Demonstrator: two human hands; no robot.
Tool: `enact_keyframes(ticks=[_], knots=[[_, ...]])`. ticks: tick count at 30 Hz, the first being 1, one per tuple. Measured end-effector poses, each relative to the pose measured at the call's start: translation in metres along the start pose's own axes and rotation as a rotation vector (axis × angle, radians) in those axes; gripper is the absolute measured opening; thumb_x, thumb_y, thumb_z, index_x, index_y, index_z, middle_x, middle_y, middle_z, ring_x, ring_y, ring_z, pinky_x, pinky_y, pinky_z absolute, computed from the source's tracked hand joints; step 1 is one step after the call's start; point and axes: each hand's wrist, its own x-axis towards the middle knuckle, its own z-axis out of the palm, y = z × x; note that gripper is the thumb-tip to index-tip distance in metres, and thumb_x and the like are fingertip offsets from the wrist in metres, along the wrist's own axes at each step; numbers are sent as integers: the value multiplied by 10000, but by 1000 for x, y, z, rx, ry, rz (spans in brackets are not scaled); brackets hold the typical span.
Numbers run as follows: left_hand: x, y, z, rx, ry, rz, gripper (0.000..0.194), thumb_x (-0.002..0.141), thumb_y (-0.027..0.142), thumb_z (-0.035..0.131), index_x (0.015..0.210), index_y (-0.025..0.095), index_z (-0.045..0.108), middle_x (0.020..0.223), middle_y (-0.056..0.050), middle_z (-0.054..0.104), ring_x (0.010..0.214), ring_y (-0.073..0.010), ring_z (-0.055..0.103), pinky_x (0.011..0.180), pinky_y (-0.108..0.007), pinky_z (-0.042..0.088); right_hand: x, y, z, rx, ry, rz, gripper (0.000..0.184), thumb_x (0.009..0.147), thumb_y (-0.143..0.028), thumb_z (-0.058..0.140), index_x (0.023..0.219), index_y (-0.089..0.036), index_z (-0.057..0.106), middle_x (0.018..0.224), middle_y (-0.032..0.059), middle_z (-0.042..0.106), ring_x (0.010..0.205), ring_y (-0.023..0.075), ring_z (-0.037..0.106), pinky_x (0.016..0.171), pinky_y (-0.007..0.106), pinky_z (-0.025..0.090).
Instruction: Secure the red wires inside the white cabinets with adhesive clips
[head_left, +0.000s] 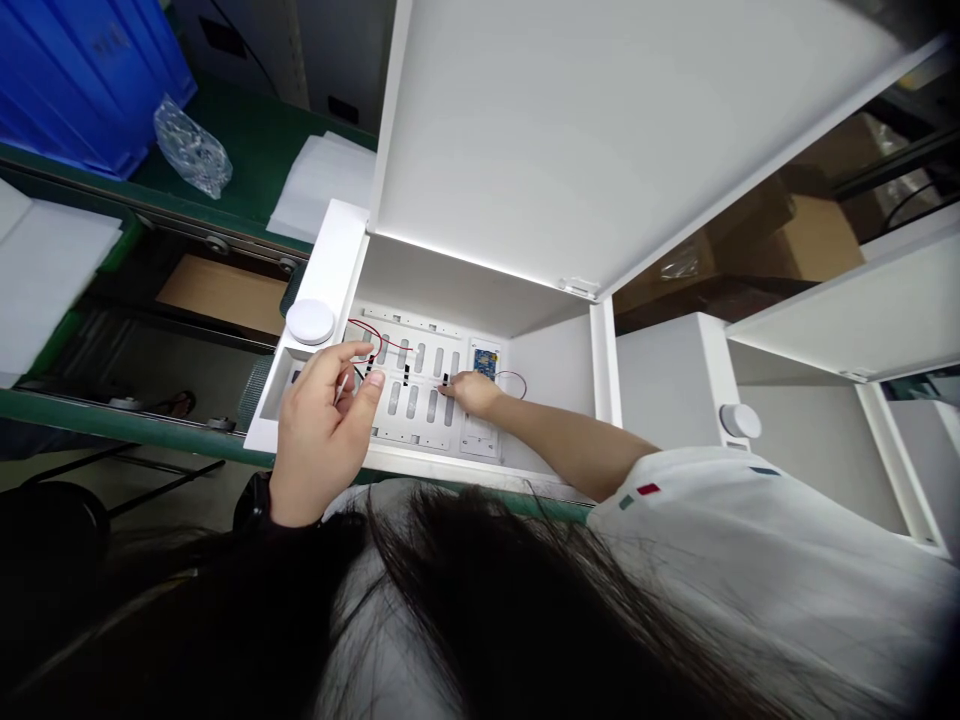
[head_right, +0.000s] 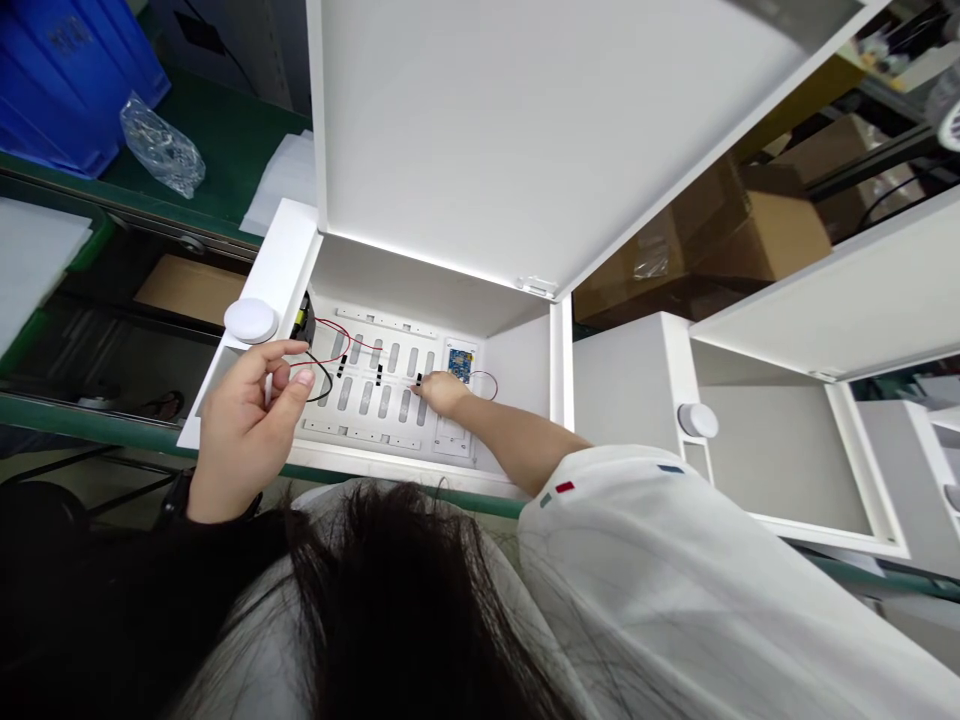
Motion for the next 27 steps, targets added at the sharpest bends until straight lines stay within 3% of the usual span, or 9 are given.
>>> enact_keyframes(ticks=[7, 14, 22, 27], knots=[[0, 2, 0, 17, -10, -10, 244, 906, 302, 595, 1142, 247, 626, 783, 29, 486, 714, -98, 485, 668, -233, 421, -4, -1, -5, -4, -21, -30, 493, 960, -112, 368, 1406, -218, 549, 1098, 136, 689, 1024, 255, 635, 762, 300, 430], [-1, 2, 0, 34, -7, -12, 250, 902, 317, 598, 1139, 244, 632, 814, 21, 527, 710, -100, 497, 659, -232, 428, -4, -12, -17, 70, -53, 78, 393, 987, -241, 413, 1290, -146, 645, 1124, 179, 679, 1067, 261, 623, 828, 302, 453], [0, 4, 2, 80, -12, 0, 265, 899, 338, 592, 1140, 238, 638, 899, 0, 610, 777, -131, 562, 714, -260, 443, 5, -11, -14, 49, 23, 13, 434, 915, -107, 450, 1258, -251, 674, 1112, 131, 665, 1110, 268, 578, 784, 282, 446], [0, 5, 1, 90, -10, 1, 271, 901, 345, 583, 1138, 228, 642, 846, 0, 595, 749, -142, 556, 702, -273, 436, 10, -12, -9, 45, 22, 4, 516, 911, -92, 428, 1368, -271, 586, 1098, 133, 661, 1070, 271, 596, 755, 279, 447]])
